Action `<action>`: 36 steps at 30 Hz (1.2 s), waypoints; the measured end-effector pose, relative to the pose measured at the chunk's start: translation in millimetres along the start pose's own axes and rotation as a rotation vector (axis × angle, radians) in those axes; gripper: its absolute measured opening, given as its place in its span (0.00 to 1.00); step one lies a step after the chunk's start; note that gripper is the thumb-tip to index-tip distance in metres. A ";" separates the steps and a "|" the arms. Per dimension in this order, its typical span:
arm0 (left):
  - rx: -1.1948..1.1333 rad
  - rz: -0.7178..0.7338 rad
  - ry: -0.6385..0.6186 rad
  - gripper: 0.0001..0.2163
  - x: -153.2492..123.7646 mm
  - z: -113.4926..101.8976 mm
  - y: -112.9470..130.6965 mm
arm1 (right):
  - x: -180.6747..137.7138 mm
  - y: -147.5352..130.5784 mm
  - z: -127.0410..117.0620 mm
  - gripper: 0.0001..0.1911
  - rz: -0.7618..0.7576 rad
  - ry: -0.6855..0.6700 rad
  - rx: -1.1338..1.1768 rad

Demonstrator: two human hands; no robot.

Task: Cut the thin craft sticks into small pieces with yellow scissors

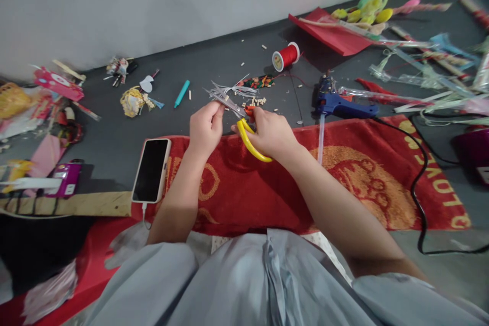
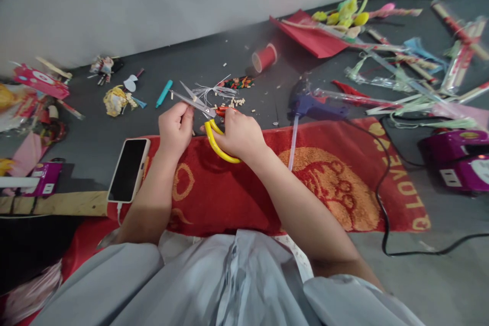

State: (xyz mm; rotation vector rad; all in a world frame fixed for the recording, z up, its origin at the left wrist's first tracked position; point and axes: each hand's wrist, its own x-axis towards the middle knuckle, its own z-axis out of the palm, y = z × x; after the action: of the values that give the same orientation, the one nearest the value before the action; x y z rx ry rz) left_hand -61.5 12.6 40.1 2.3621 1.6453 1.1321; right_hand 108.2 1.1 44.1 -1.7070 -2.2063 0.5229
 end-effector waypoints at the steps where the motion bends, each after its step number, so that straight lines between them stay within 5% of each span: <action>1: 0.003 0.002 -0.003 0.15 -0.1 0.2 -0.3 | -0.2 -0.8 -0.7 0.30 0.011 -0.007 -0.007; 21: 0.015 -0.003 0.048 0.21 -2.0 2.3 -3.1 | -1.4 1.0 -7.6 0.27 -0.053 -0.090 -0.031; 28: -0.003 0.078 0.028 0.20 -4.5 9.9 -6.1 | 2.8 5.6 -6.5 0.25 -0.115 -0.121 0.143; 36: 0.070 -0.068 0.021 0.16 -2.8 9.6 -5.5 | 6.2 5.1 -12.6 0.27 0.053 -0.134 0.278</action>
State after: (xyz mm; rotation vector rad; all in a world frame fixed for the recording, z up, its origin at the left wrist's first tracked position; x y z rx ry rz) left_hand -60.7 16.1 29.3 2.3227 1.7867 1.1088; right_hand 116.7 9.6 53.0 -1.6275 -2.0628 0.9339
